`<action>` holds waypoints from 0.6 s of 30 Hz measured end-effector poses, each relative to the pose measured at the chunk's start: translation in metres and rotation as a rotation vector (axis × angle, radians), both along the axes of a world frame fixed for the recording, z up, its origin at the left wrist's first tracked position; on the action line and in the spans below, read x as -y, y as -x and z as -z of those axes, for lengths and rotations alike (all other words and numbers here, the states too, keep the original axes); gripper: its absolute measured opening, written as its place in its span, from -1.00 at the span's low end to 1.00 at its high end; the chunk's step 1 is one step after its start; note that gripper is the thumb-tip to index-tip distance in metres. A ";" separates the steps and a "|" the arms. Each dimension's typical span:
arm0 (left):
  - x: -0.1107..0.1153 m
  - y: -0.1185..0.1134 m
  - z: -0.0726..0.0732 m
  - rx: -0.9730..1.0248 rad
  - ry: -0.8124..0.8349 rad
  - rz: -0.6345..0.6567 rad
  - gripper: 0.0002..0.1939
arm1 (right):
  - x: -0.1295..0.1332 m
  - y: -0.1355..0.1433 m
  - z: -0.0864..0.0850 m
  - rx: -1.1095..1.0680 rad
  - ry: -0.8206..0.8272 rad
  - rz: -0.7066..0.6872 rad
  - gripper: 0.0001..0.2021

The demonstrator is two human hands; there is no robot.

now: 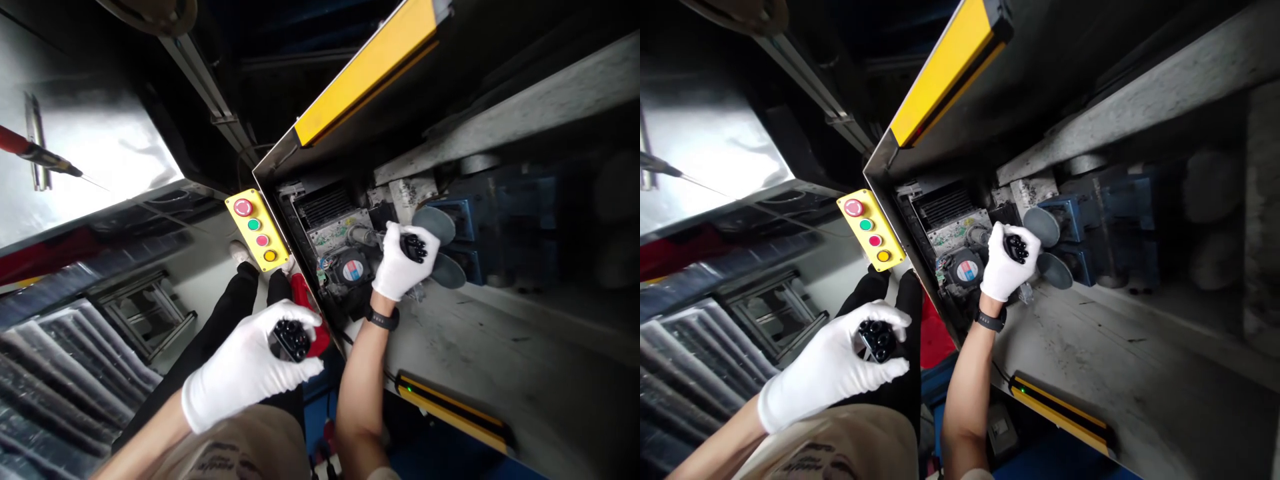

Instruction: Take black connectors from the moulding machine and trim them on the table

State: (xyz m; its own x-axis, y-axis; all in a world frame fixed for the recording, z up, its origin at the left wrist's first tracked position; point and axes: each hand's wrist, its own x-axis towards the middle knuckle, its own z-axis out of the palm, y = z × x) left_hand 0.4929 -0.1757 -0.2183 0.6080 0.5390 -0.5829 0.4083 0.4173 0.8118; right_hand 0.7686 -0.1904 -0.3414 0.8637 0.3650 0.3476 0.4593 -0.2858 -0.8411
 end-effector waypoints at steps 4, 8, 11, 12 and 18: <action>-0.001 -0.002 -0.003 -0.002 0.013 0.009 -0.68 | -0.002 -0.002 -0.008 -0.037 0.036 -0.025 -0.83; -0.003 0.002 -0.002 -0.019 0.009 -0.003 -0.69 | -0.005 -0.003 -0.015 -0.011 0.011 -0.080 -0.81; -0.005 0.007 0.002 -0.014 -0.001 -0.012 -0.68 | -0.007 -0.004 -0.012 0.011 -0.033 -0.087 -0.79; -0.005 0.009 0.003 -0.018 0.003 -0.015 -0.67 | -0.008 -0.004 -0.011 0.023 -0.040 -0.075 -0.79; -0.014 0.015 0.002 -0.041 0.017 -0.022 -0.68 | -0.004 -0.006 -0.006 -0.007 -0.030 -0.094 -0.78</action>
